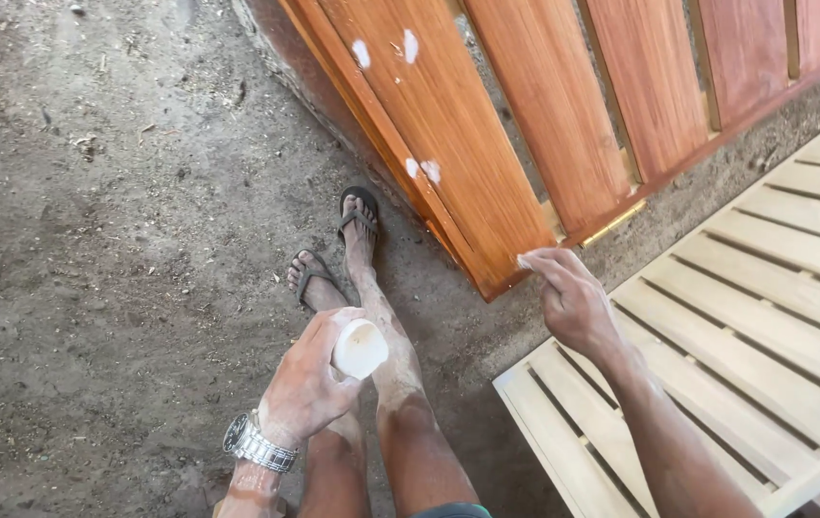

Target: Applying wood filler to the joints of a wooden furniture piece using fingers

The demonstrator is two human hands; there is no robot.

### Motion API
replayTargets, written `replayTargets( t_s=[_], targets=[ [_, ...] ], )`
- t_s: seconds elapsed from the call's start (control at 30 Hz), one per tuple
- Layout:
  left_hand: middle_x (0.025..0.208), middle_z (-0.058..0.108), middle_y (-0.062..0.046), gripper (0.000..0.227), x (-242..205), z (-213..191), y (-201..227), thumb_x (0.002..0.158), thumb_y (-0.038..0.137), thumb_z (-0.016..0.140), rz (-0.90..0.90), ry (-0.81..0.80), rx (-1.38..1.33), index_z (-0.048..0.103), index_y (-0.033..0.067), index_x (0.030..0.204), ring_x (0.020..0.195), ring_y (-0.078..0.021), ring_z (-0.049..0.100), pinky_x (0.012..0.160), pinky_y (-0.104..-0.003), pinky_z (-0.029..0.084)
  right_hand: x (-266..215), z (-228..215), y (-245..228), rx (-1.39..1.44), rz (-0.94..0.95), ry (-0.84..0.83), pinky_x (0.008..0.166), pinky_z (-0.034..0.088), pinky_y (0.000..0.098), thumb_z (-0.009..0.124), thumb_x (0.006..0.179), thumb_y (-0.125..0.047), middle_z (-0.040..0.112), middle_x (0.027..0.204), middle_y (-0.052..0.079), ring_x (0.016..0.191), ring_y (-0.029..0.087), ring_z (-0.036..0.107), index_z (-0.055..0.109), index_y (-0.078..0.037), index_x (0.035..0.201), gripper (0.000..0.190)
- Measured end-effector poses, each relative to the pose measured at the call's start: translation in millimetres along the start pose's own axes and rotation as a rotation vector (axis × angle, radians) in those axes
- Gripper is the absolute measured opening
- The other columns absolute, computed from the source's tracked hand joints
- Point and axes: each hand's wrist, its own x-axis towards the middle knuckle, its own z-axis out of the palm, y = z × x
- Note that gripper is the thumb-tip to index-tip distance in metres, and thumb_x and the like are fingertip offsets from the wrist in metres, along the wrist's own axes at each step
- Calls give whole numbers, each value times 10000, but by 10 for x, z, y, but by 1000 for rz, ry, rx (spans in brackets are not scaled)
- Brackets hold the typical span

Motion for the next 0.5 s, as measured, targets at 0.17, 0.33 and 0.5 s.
replayTargets(
  t_s=[0.17, 0.33, 0.5],
  targets=[
    [1335, 633, -81, 737, 8, 113, 59, 595, 52, 691, 25, -32, 14, 600, 108, 1325, 1132, -235, 686, 957, -333, 572, -324, 352, 412, 50, 103, 94, 1052, 480, 389, 520, 930, -67, 614, 1337, 104, 1206, 247, 587, 653, -75, 1289, 383],
    [1344, 631, -88, 686, 47, 219, 76, 658, 114, 780, 38, -8, 62, 596, 100, 1319, 1128, -249, 695, 933, -346, 584, -141, 367, -85, 53, 34, 37, 1107, 440, 382, 503, 965, -110, 563, 1393, 144, 1283, 274, 509, 607, -44, 1341, 396],
    [1305, 639, -88, 692, 119, 286, 176, 621, 72, 721, 76, -33, 48, 599, 103, 1302, 961, -230, 737, 809, -334, 621, 268, 324, -396, -271, -261, 148, 953, 500, 456, 574, 963, -167, 531, 1348, 140, 1126, 320, 536, 545, -85, 1410, 455]
  ],
)
